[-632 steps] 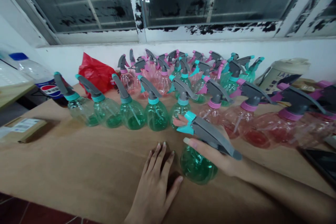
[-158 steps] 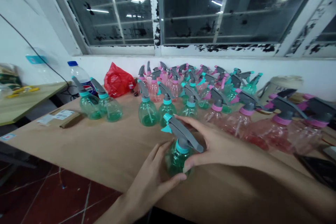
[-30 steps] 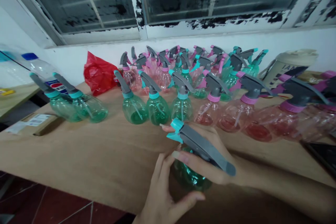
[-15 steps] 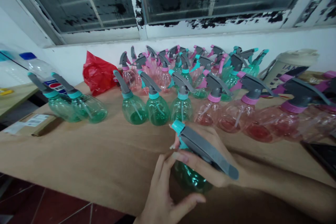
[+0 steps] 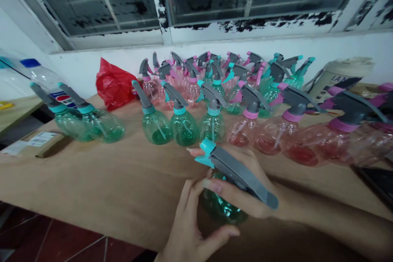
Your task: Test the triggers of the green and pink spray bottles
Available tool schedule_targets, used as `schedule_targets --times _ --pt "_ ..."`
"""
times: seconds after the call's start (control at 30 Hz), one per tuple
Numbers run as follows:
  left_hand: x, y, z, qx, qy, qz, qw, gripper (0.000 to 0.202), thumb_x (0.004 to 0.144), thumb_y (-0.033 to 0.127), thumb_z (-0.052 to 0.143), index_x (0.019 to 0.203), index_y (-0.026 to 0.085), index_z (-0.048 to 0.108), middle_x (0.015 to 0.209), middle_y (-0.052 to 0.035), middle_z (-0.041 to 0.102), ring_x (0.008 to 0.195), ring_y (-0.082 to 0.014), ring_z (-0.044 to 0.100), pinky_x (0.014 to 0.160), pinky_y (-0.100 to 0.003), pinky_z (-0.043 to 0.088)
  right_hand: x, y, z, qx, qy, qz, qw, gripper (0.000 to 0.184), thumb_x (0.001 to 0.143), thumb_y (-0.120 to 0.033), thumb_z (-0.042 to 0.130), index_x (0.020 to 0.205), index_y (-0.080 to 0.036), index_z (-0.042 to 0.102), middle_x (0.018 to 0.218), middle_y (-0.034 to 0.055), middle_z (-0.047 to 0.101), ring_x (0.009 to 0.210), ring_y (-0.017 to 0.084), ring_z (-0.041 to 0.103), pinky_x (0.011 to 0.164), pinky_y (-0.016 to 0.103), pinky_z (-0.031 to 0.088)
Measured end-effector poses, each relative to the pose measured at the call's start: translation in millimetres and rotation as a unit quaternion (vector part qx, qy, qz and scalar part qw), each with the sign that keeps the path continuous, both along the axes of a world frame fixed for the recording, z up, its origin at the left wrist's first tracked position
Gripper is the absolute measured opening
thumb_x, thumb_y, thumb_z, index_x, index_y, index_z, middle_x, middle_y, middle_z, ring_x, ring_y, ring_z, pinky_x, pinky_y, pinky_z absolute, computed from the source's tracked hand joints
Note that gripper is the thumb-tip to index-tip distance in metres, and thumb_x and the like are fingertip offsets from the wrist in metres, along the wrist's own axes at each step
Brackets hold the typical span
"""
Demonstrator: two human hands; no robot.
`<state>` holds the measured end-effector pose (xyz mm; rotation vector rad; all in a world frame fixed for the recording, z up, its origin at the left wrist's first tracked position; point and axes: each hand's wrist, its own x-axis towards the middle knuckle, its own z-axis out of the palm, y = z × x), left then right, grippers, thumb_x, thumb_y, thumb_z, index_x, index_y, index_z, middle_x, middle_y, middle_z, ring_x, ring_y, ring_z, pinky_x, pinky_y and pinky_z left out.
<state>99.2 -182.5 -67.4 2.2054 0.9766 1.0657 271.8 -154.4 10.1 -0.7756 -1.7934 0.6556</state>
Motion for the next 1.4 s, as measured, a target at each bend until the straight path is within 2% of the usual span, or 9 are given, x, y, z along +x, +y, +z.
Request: schedule_targets --times 0.33,0.47,0.63,0.73,0.9,1.03,1.2,1.3,1.4 --pt "2 -2 2.5 -0.003 -0.012 0.003 1.000 0.069 0.081 0.056 0.065 0.138 0.031 0.036 0.123 -0.0105 0.055 0.113 -0.0320 0.056 0.091 -0.051 0.053 -1 0 6.0 -0.008 0.000 0.009 1.000 0.012 0.081 -0.031 0.062 0.077 -0.022 0.056 0.067 -0.0014 0.053 0.060 0.015 0.059 0.060 0.031 0.052" --pt "1 -1 -0.6 -0.002 -0.003 -0.003 1.000 0.071 0.081 0.056 0.065 0.138 0.028 0.035 0.124 -0.0125 0.055 0.114 -0.0332 0.057 0.092 -0.053 0.053 -1 0 6.3 -0.010 -0.003 0.016 1.000 0.007 0.080 -0.029 0.061 0.083 -0.023 0.058 0.068 -0.0007 0.056 0.060 0.016 0.058 0.060 0.032 0.053" --pt "-13 6 6.5 0.014 0.100 -0.020 0.995 0.076 0.084 0.058 0.060 0.145 0.028 0.027 0.132 -0.0146 0.052 0.121 -0.0346 0.053 0.096 -0.053 0.050 1 0 6.2 -0.008 -0.014 0.024 1.000 0.018 0.080 -0.029 0.062 0.097 -0.022 0.063 0.073 0.0003 0.063 0.062 0.017 0.061 0.070 0.036 0.054" --pt "-28 17 10.8 0.018 0.151 -0.014 0.988 0.058 0.096 0.051 0.043 0.147 0.029 0.027 0.142 -0.0125 0.046 0.129 -0.0310 0.047 0.102 -0.051 0.046 3 0 4.4 -0.008 -0.001 0.033 0.999 0.020 0.081 -0.027 0.064 0.100 -0.024 0.063 0.081 0.0006 0.067 0.072 0.018 0.065 0.078 0.035 0.054" --pt "-42 36 -2.3 0.084 0.235 0.093 0.964 0.048 0.100 0.042 0.035 0.143 0.021 0.036 0.143 -0.0154 0.047 0.135 -0.0320 0.040 0.106 -0.055 0.038 1 0 0.1 -0.006 0.022 0.031 0.999 0.027 0.080 -0.026 0.066 0.107 -0.025 0.063 0.093 0.0018 0.070 0.086 0.019 0.068 0.082 0.034 0.053" --pt "-43 42 -13.4 0.121 0.275 0.099 0.949 0.049 0.097 0.042 0.041 0.138 0.016 0.043 0.141 -0.0185 0.049 0.137 -0.0339 0.037 0.106 -0.056 0.038 0 0 -0.8 -0.003 0.031 0.033 0.999 0.030 0.079 -0.026 0.067 0.109 -0.025 0.062 0.094 0.0029 0.071 0.089 0.021 0.068 0.080 0.035 0.054" --pt "-43 41 -13.4 0.115 0.274 0.086 0.951 0.049 0.095 0.041 0.046 0.136 0.015 0.046 0.143 -0.0196 0.047 0.137 -0.0350 0.037 0.105 -0.059 0.039 1 2 1.7 0.013 0.004 0.022 1.000 0.020 0.080 -0.029 0.066 0.099 -0.027 0.063 0.097 0.0025 0.071 0.095 0.023 0.067 0.089 0.040 0.050" --pt "-43 40 -13.4 0.115 0.283 0.091 0.948 0.047 0.095 0.041 0.046 0.133 0.014 0.049 0.145 -0.0202 0.045 0.138 -0.0351 0.035 0.106 -0.059 0.037 1 2 4.2 0.020 -0.013 0.013 1.000 0.009 0.082 -0.031 0.062 0.087 -0.023 0.062 0.079 0.0006 0.068 0.077 0.019 0.067 0.078 0.035 0.052" --pt "-41 40 -13.7 0.114 0.294 0.092 0.944 0.048 0.095 0.041 0.046 0.134 0.012 0.048 0.143 -0.0204 0.048 0.138 -0.0349 0.036 0.107 -0.058 0.036 1 0 5.4 0.009 -0.033 0.015 0.999 0.009 0.083 -0.032 0.061 0.082 -0.022 0.060 0.072 -0.0007 0.065 0.063 0.016 0.064 0.064 0.031 0.052"
